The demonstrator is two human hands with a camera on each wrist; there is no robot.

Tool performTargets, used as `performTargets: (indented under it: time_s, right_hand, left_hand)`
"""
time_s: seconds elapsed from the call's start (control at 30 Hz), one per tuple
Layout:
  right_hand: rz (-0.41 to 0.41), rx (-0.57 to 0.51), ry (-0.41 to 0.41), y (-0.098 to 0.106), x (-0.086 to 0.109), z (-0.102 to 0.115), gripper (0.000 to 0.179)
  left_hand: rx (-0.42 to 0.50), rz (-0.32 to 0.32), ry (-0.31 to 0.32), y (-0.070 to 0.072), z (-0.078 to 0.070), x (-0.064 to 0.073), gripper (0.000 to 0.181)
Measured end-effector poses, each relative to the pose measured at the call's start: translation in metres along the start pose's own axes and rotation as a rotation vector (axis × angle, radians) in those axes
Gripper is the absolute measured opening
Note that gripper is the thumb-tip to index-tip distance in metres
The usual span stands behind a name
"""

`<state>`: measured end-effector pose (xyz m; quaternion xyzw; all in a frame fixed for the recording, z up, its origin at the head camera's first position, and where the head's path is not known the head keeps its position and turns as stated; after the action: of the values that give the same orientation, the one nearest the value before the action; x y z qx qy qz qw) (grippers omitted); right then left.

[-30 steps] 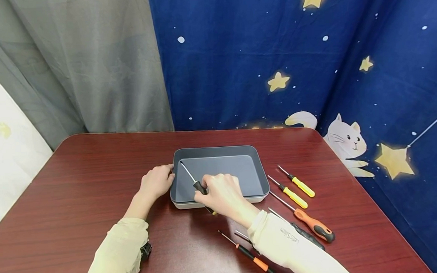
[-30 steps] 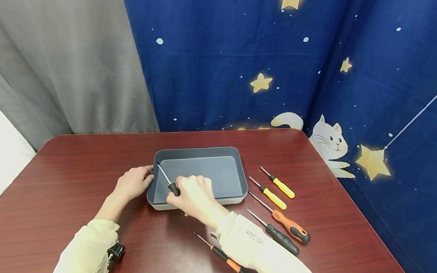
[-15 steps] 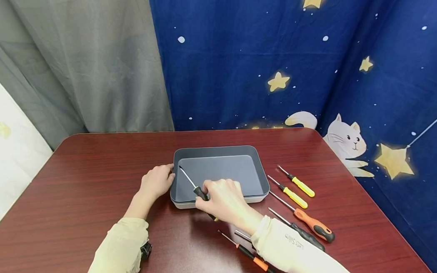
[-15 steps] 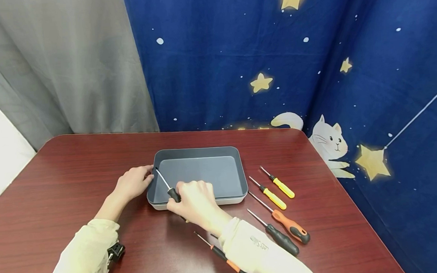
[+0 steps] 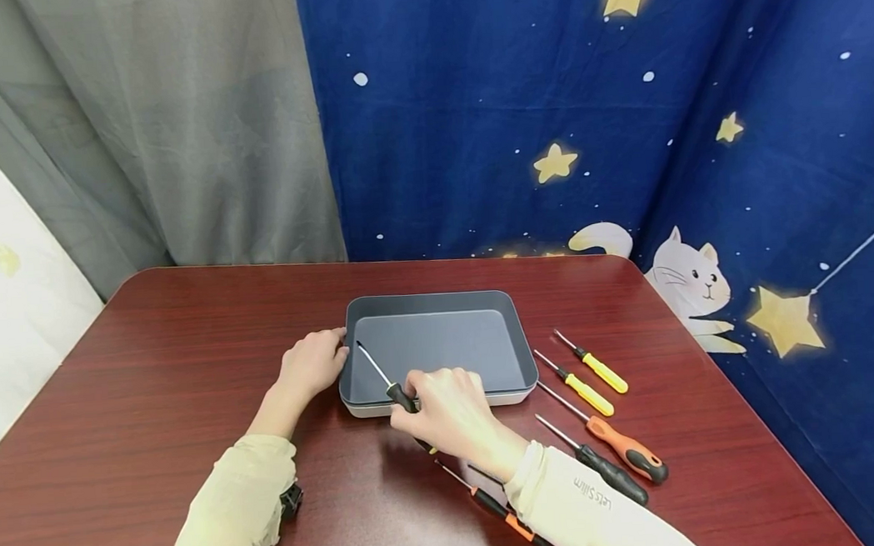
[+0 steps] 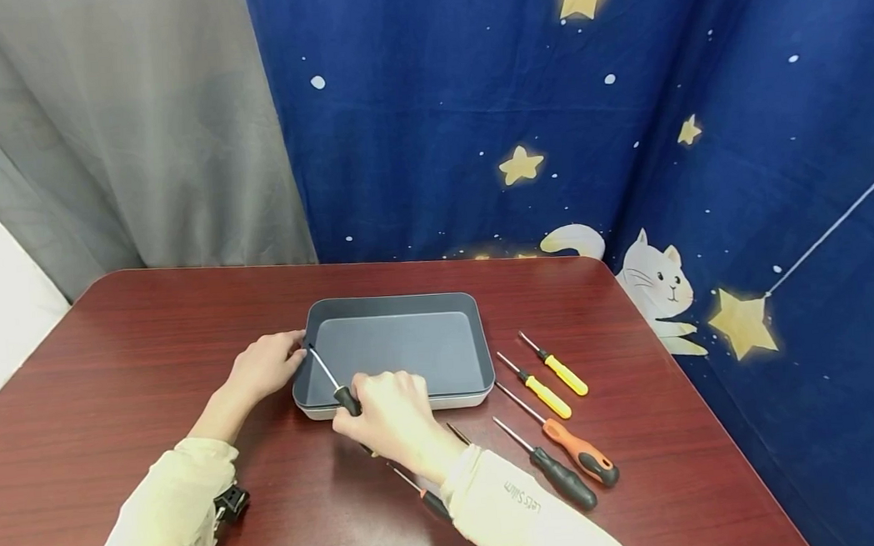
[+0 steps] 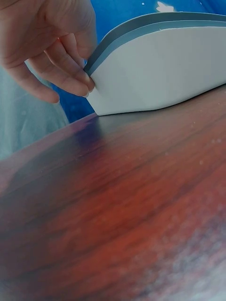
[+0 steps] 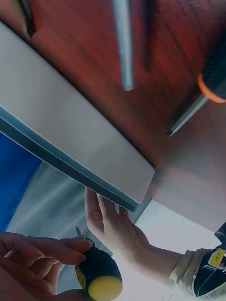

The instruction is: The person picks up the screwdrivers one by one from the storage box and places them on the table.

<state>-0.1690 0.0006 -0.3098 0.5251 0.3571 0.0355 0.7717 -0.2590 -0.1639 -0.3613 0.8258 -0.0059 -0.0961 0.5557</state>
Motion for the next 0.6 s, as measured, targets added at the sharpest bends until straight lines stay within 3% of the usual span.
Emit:
performTargets:
  time_s: [0.6]
  right_hand:
    - [-0.009,0.004,0.024,-0.002,0.012,0.005,0.020]
  left_hand:
    - [-0.006,-0.004,-0.006,0.000,0.000,0.000,0.034]
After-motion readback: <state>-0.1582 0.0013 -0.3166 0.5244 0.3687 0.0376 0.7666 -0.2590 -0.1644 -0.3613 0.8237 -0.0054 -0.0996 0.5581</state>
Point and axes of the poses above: each hand's wrist, its own x-axis away from the middle knuckle, its own y-axis out of the back of the hand, z = x × y, the point moved 7 cm from there along -x, towards the middle knuckle, and after that the axes turned 4 degrees about -z, right-handed, at the moved point
